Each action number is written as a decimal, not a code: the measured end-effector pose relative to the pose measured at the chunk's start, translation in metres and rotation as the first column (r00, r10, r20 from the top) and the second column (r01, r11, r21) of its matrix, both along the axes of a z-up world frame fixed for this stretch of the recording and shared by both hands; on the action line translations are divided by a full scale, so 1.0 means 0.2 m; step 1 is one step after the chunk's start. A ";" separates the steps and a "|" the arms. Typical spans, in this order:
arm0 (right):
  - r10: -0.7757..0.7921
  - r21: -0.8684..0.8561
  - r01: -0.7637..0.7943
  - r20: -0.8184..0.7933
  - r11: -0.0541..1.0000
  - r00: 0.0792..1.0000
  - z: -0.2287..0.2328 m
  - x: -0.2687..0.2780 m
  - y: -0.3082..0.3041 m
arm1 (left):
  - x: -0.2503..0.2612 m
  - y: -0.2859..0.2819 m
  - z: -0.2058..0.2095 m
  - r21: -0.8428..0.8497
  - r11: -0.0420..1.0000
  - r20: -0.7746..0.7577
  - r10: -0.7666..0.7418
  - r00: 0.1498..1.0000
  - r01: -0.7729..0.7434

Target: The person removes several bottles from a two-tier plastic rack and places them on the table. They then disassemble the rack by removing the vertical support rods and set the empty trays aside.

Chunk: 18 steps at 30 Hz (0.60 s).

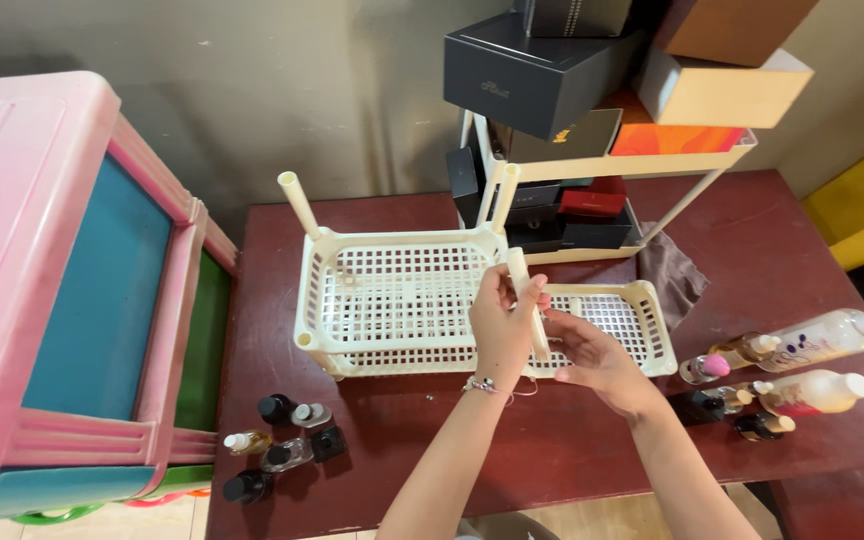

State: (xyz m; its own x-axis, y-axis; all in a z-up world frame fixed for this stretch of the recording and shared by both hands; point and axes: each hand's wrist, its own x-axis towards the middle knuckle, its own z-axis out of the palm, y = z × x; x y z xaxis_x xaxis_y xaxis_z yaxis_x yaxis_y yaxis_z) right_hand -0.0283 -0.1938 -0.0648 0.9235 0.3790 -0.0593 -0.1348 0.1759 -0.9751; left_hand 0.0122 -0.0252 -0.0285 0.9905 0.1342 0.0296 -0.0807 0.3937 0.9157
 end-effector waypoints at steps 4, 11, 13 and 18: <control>-0.166 -0.077 0.157 -0.144 0.985 0.975 -0.13 0.00 -0.23 | -0.08 -0.21 -0.14 0.091 0.994 0.035 -0.070 0.997 0.066; -0.297 -0.136 0.267 -0.333 0.954 0.895 -0.52 0.06 -0.54 | -0.15 -0.49 -0.56 0.324 0.918 -0.036 -0.228 0.973 0.227; -0.377 -0.232 0.308 -0.371 0.923 0.849 -0.66 0.08 -0.55 | -0.15 -0.47 -0.73 0.430 0.884 -0.013 -0.195 0.981 0.182; -0.492 -0.343 0.381 -0.341 0.858 0.801 -0.94 0.13 -0.50 | -0.16 -0.40 -1.02 0.547 0.798 -0.182 -0.181 0.967 0.252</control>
State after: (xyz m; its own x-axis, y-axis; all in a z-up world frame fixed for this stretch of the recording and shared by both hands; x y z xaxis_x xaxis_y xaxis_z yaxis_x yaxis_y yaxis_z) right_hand -0.0016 -0.2936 -0.2531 0.8568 -0.1378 -0.4969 -0.4911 0.0762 -0.8678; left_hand -0.0207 -0.1054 -0.2334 0.9926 -0.0888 -0.0826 0.0638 -0.1976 0.9782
